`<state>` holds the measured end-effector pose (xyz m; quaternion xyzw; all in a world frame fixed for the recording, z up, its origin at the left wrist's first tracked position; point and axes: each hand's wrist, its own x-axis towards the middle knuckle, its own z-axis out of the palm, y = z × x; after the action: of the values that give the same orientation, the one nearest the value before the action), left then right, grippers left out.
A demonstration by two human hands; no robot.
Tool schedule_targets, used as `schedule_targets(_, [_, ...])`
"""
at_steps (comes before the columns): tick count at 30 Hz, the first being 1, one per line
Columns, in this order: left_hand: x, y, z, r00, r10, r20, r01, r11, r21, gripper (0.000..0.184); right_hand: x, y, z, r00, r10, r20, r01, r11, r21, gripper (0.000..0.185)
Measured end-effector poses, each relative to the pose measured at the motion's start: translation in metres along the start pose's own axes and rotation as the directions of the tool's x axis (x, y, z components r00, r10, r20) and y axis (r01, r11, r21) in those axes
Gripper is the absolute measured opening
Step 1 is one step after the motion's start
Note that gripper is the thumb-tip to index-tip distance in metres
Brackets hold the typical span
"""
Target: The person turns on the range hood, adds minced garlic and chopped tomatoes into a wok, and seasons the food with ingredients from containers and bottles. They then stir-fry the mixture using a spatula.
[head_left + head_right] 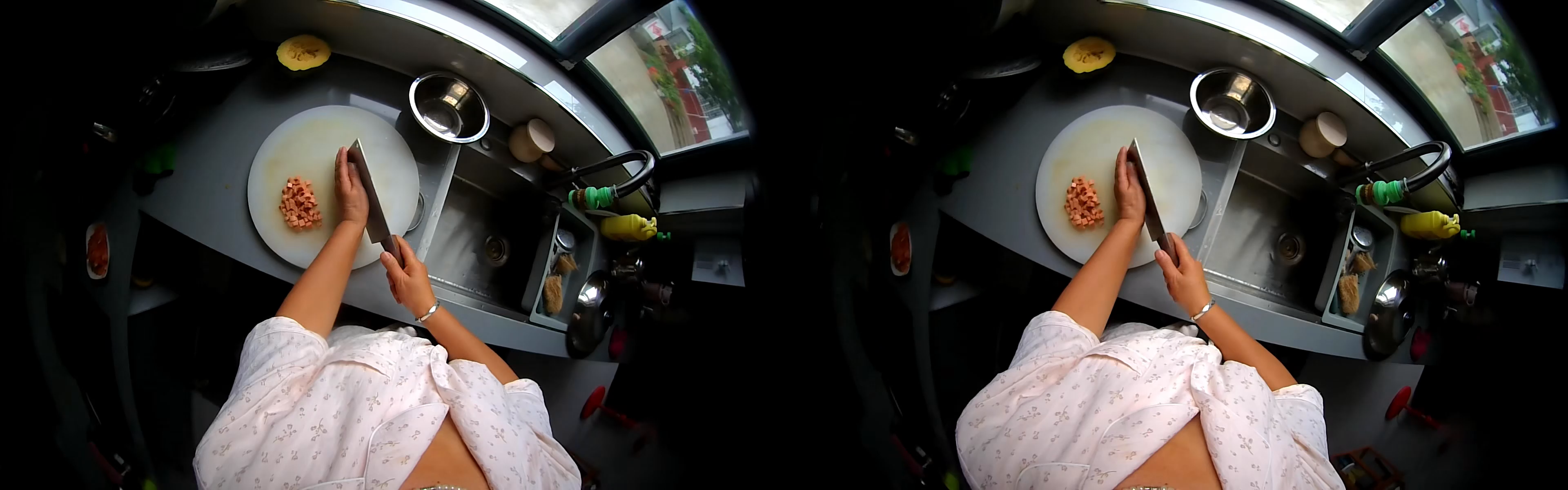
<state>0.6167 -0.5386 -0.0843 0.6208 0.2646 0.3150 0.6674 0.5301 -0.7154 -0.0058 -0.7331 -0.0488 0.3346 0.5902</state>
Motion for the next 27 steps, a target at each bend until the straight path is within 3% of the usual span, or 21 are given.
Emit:
schedule_targets(1, [0.001,0.004,-0.001,0.980,-0.198,0.014,0.190,0.916,-0.353,0.041,-0.004,-0.003,0.003,0.980,-0.198,-0.029,0.184,0.949,-0.256,0.045])
schedule_targets(2, [0.002,0.008,0.000,0.963,-0.268,0.023,0.224,0.751,-0.621,0.046,-0.009,-0.008,0.003,0.966,-0.260,-0.005,0.239,0.895,-0.377,0.049])
schedule_targets(3, [0.008,0.007,-0.001,0.946,-0.310,-0.095,0.203,0.793,-0.575,0.048,-0.014,-0.014,0.004,0.965,-0.261,-0.007,0.239,0.894,-0.380,0.049])
schedule_targets(6, [0.010,0.001,-0.007,0.959,-0.283,-0.032,0.172,0.665,-0.727,0.048,-0.025,-0.026,0.005,0.873,-0.479,0.091,0.421,0.648,-0.634,0.057])
schedule_targets(8, [0.014,-0.004,-0.011,0.944,-0.315,0.101,0.228,0.397,-0.889,0.042,-0.033,-0.033,0.003,0.861,-0.493,0.128,0.433,0.575,-0.694,0.058])
schedule_targets(9, [0.015,-0.005,-0.013,0.946,-0.310,0.096,0.220,0.394,-0.893,0.042,-0.037,-0.037,0.001,0.852,-0.498,0.160,0.435,0.504,-0.746,0.059])
schedule_targets(13, [0.015,-0.011,-0.013,0.967,-0.223,0.125,0.180,0.247,-0.952,0.032,-0.057,-0.056,-0.004,0.879,-0.434,0.197,0.397,0.439,-0.806,0.061])
schedule_targets(16, [0.023,-0.009,-0.015,0.945,-0.293,0.145,0.203,0.178,-0.963,0.029,-0.062,-0.061,-0.011,0.803,-0.560,0.201,0.509,0.472,-0.720,0.059])
schedule_targets(19, [0.023,0.021,-0.033,0.889,-0.406,0.211,0.323,0.229,-0.918,0.027,-0.063,-0.062,-0.018,0.779,-0.617,0.112,0.499,0.503,-0.706,0.055])
schedule_targets(20, [0.021,0.037,-0.038,0.826,-0.531,0.187,0.280,0.099,-0.955,0.026,-0.057,-0.064,-0.020,0.800,-0.599,0.035,0.448,0.558,-0.699,0.053])
schedule_targets(21, [0.019,0.035,-0.046,0.839,-0.482,0.252,0.343,0.110,-0.933,0.023,-0.050,-0.066,-0.023,0.816,-0.576,-0.041,0.396,0.611,-0.686,0.051])
schedule_targets(23, [0.012,0.023,-0.069,0.854,-0.305,0.421,0.445,0.010,-0.895,0.022,-0.027,-0.058,-0.028,0.777,-0.624,-0.077,0.359,0.540,-0.761,0.050])
schedule_targets(25, [0.001,0.033,-0.085,0.852,-0.327,0.410,0.448,0.050,-0.892,0.020,0.001,-0.047,-0.031,0.714,-0.698,-0.055,0.325,0.400,-0.857,0.048])
schedule_targets(27, [-0.011,0.050,-0.098,0.807,-0.455,0.376,0.473,0.117,-0.873,0.019,0.024,-0.038,-0.030,0.739,-0.673,-0.033,0.232,0.300,-0.925,0.046])
